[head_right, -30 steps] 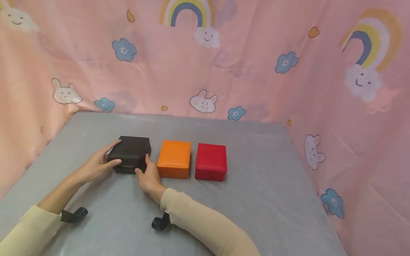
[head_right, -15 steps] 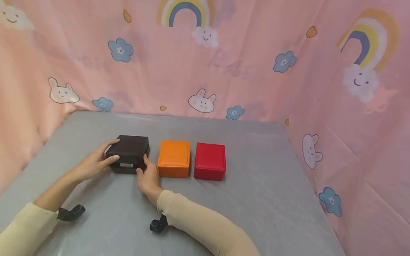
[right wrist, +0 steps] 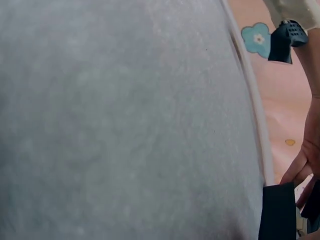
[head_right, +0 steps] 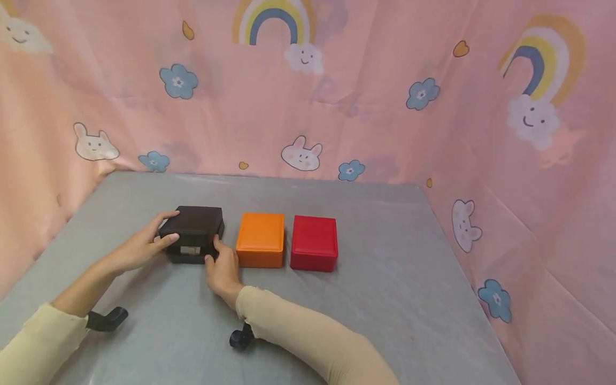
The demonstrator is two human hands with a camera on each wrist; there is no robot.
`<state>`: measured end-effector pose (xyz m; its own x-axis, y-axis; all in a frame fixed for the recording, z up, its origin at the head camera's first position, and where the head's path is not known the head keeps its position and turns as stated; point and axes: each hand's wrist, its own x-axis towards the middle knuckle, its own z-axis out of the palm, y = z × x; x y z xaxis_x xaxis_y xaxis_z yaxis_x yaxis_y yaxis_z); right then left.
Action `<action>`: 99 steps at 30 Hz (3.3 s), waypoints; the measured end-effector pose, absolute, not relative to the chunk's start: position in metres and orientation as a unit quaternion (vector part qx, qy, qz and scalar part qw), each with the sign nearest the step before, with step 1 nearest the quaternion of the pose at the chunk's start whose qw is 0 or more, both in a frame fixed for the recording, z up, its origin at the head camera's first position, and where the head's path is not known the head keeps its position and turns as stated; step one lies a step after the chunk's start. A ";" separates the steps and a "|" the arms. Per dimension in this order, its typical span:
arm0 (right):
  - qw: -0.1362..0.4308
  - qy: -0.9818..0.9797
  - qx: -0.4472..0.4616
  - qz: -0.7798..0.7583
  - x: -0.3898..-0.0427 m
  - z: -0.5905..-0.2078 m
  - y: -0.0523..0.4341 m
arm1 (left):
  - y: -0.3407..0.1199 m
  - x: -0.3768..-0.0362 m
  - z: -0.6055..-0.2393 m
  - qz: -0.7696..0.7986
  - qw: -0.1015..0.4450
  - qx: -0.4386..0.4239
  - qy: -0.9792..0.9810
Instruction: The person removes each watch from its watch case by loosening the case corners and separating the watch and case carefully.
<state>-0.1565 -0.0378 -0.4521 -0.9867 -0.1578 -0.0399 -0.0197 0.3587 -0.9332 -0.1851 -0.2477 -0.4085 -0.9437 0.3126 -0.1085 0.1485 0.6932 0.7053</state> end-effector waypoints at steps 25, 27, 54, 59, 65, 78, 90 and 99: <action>0.022 0.835 -0.084 -0.543 -0.158 -0.457 -0.033 | -0.242 -0.198 -0.388 0.431 0.181 0.097 0.879; 0.020 0.837 -0.086 -0.539 -0.158 -0.456 -0.033 | -0.244 -0.203 -0.385 0.419 0.179 0.103 0.884; 0.019 0.856 -0.090 -0.509 -0.159 -0.461 -0.034 | -0.249 -0.254 -0.379 0.451 0.194 0.057 0.869; 0.026 0.849 -0.096 -0.518 -0.161 -0.460 -0.033 | -0.252 -0.254 -0.379 0.472 0.206 0.065 0.855; 0.056 0.839 -0.086 -0.535 -0.160 -0.459 -0.030 | -0.254 -0.252 -0.382 0.489 0.211 0.067 0.844; 0.072 0.830 -0.069 -0.548 -0.164 -0.457 -0.033 | -0.259 -0.254 -0.384 0.496 0.219 0.079 0.837; 0.083 0.828 -0.069 -0.550 -0.163 -0.454 -0.034 | -0.271 -0.241 -0.385 0.498 0.222 0.085 0.834; 0.080 0.844 -0.076 -0.524 -0.166 -0.449 -0.036 | -0.283 -0.230 -0.381 0.482 0.189 0.112 0.848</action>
<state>-0.1661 -0.0362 -0.4490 -0.9756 -0.2125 -0.0559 -0.0441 0.4385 -0.8977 -0.2296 -0.2827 -0.3806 -0.9034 0.3721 -0.2130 0.0069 0.5094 0.8605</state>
